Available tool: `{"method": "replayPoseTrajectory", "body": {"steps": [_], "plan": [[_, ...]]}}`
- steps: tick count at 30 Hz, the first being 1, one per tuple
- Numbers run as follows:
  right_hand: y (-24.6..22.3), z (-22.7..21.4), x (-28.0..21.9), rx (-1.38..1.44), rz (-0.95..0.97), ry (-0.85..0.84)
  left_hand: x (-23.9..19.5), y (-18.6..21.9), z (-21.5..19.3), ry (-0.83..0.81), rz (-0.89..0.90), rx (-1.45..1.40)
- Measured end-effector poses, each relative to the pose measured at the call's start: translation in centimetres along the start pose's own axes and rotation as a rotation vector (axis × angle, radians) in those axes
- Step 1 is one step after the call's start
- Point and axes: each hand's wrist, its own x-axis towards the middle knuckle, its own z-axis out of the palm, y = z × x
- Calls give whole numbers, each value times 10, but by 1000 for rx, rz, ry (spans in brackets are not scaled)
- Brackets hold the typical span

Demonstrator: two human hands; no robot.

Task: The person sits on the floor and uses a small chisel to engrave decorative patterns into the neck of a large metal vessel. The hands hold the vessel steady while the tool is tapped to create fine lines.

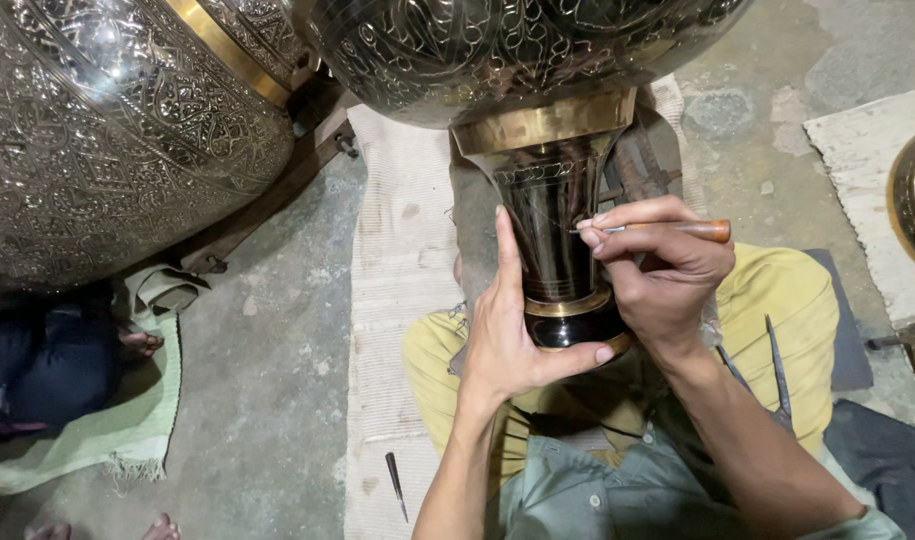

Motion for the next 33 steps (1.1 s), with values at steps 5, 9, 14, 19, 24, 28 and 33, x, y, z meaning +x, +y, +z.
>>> {"method": "replayPoseTrajectory", "body": {"steps": [5,9,14,19,24,28,33], "plan": [[-3,-3,13,-39,-16,-47,-1,-1,-1,-2,-12,-19],[-6,-4,45,-110,-155,-178,-2,-1,-2,11,-5,-8],[-21,1,74,-189,-216,-388,-3,0,-1,34,-6,-47],[-36,3,86,-297,-372,-456,-6,-2,1,46,-11,-91],[-43,9,89,-334,-419,-469,-7,-3,3,44,-28,-100],[-48,12,90,-399,-501,-442,-7,-5,3,44,-8,-102],[-52,14,92,-409,-473,-471,-7,-7,3,48,-23,-94]]}}
